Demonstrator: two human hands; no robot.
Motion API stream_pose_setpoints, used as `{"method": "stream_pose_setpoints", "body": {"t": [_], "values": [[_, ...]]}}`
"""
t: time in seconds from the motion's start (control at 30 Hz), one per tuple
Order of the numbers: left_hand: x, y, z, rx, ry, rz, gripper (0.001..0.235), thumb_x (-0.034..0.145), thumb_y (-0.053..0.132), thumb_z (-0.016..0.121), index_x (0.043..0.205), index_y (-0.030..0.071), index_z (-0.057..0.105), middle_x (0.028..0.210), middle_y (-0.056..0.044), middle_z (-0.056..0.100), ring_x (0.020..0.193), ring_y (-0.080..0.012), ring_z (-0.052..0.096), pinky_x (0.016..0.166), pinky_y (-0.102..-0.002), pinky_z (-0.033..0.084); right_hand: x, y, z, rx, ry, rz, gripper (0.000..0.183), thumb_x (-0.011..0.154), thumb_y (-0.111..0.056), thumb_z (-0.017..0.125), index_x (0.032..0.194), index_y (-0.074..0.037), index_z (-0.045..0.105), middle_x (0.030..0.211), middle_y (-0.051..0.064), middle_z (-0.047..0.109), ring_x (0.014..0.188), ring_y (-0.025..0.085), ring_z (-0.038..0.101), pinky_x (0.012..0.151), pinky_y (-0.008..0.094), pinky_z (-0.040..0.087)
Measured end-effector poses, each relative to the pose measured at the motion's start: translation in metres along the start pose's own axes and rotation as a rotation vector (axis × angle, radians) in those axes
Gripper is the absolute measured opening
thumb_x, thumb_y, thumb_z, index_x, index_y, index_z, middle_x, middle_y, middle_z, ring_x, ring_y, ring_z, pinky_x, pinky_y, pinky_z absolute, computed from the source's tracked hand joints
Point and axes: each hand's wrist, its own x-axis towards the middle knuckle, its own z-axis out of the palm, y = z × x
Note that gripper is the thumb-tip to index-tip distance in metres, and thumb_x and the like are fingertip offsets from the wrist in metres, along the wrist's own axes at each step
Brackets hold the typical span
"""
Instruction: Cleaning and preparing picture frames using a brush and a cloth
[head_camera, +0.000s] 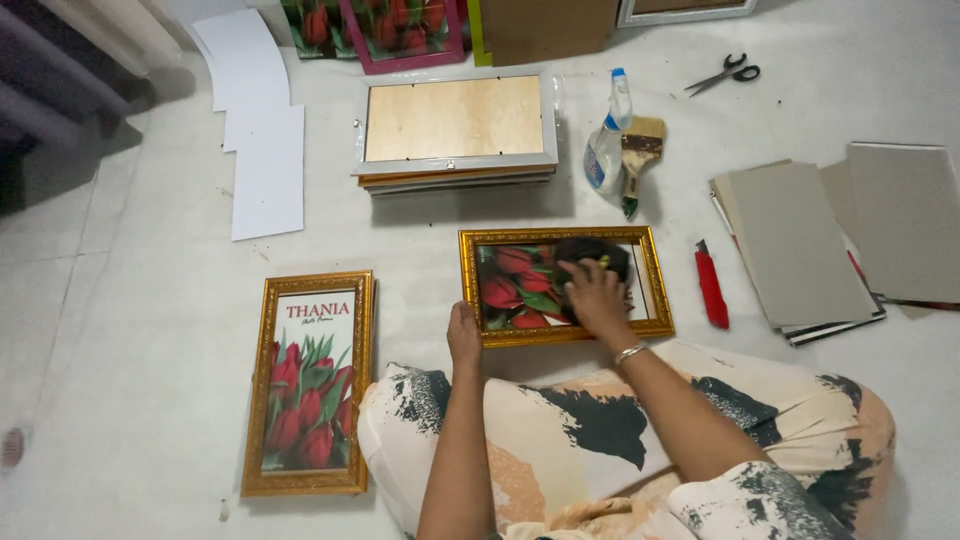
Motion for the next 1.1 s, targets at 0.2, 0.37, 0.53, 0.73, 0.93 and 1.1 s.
{"method": "stream_pose_setpoints", "body": {"t": [0.2,0.37,0.53,0.73,0.93,1.1], "values": [[0.018,-0.026,0.005,-0.01,0.022,0.063,0.063,0.107,0.067,0.036,0.12,0.014,0.067,0.12,-0.018,0.068,0.127,-0.0422,0.056,0.108,-0.055,0.043,-0.032,0.101,-0.011,-0.093,-0.001,0.104,0.039,0.107,-0.033,0.044,0.146,-0.039,0.047,0.146,0.002,0.04,0.129,0.043,0.045,0.1,0.064,0.045],[0.008,-0.01,0.001,-0.031,0.054,0.057,0.042,0.108,0.048,0.045,0.113,0.012,0.066,0.117,-0.019,0.069,0.126,-0.0401,0.058,0.109,-0.054,0.043,-0.07,0.094,-0.017,-0.06,-0.009,0.11,0.039,0.102,-0.026,0.05,0.14,-0.035,0.053,0.139,0.006,0.045,0.124,0.046,0.051,0.095,0.061,0.054],[-0.006,0.001,-0.001,-0.043,0.051,0.035,0.049,0.109,0.054,0.042,0.114,0.013,0.067,0.114,-0.017,0.07,0.122,-0.0359,0.06,0.106,-0.051,0.044,-0.066,0.077,-0.025,-0.016,-0.053,0.257,0.042,0.097,-0.026,0.048,0.138,-0.031,0.053,0.14,0.006,0.045,0.128,0.049,0.047,0.1,0.062,0.049],[0.0,-0.008,0.0,-0.07,0.032,0.034,0.067,0.105,0.072,0.034,0.113,0.014,0.067,0.111,-0.015,0.07,0.119,-0.0325,0.061,0.103,-0.05,0.045,0.005,0.042,0.006,0.074,0.113,0.423,0.05,0.098,-0.025,0.05,0.147,-0.025,0.045,0.139,0.017,0.043,0.126,0.055,0.042,0.097,0.07,0.043],[0.0,-0.002,-0.001,-0.062,0.011,0.009,0.073,0.104,0.074,0.03,0.124,0.013,0.065,0.123,-0.018,0.066,0.126,-0.0346,0.056,0.107,-0.05,0.044,0.031,-0.079,0.028,0.182,0.068,0.306,0.051,0.095,-0.028,0.058,0.144,-0.023,0.047,0.144,0.018,0.038,0.135,0.058,0.036,0.099,0.07,0.043],[-0.022,0.027,-0.006,-0.094,-0.02,-0.067,0.09,0.1,0.081,0.02,0.144,0.01,0.054,0.146,-0.022,0.054,0.141,-0.037,0.046,0.112,-0.048,0.042,-0.009,-0.146,0.009,0.211,0.022,-0.163,0.047,0.101,-0.034,0.051,0.147,-0.026,0.046,0.134,0.013,0.045,0.116,0.043,0.049,0.088,0.054,0.048]]}}
